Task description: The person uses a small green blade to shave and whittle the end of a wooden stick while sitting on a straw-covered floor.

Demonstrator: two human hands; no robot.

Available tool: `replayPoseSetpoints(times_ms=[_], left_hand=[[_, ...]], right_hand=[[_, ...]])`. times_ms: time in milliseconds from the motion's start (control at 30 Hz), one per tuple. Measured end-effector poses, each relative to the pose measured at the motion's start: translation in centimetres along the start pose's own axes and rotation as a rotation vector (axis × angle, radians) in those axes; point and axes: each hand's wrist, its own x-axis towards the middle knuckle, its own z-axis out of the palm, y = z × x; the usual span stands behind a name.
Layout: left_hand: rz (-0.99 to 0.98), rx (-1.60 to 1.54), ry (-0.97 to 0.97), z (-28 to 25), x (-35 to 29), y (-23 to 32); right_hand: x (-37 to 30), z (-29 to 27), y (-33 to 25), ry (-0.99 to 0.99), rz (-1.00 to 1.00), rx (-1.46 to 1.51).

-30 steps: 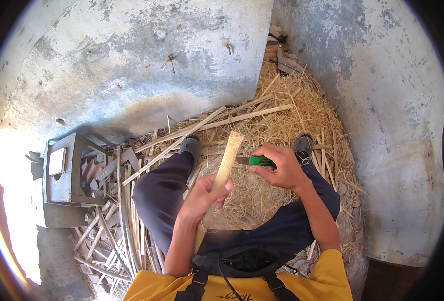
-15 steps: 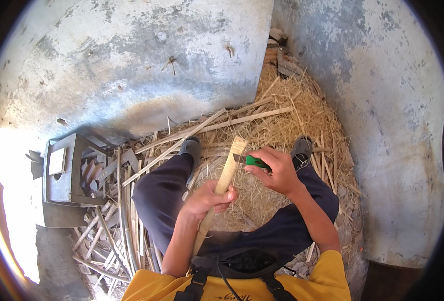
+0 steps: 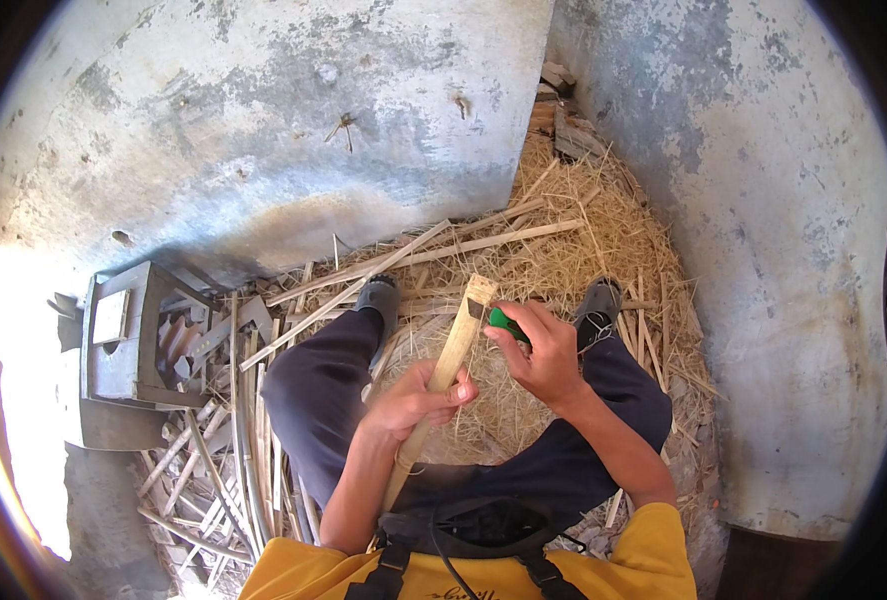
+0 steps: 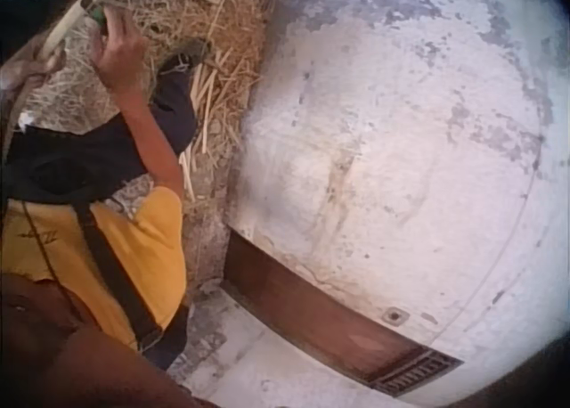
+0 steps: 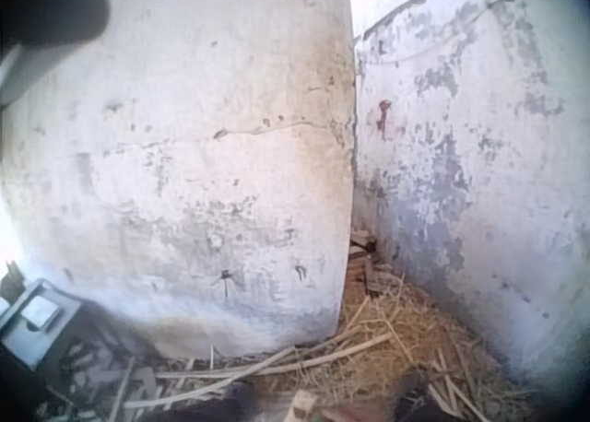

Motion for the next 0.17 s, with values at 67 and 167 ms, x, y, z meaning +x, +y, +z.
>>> replayPoseSetpoints(times_ms=[67,167], left_hand=[[0.006,-0.005,0.004,-0.2,0.0,-0.1],[0.028,0.001,0.025,-1.0,-0.3,-0.3]], right_hand=[[0.3,-0.5,0.6,-0.114,-0.026,0.028],[1.5,-3.0,2.5,-0.359,-0.077,0.068]])
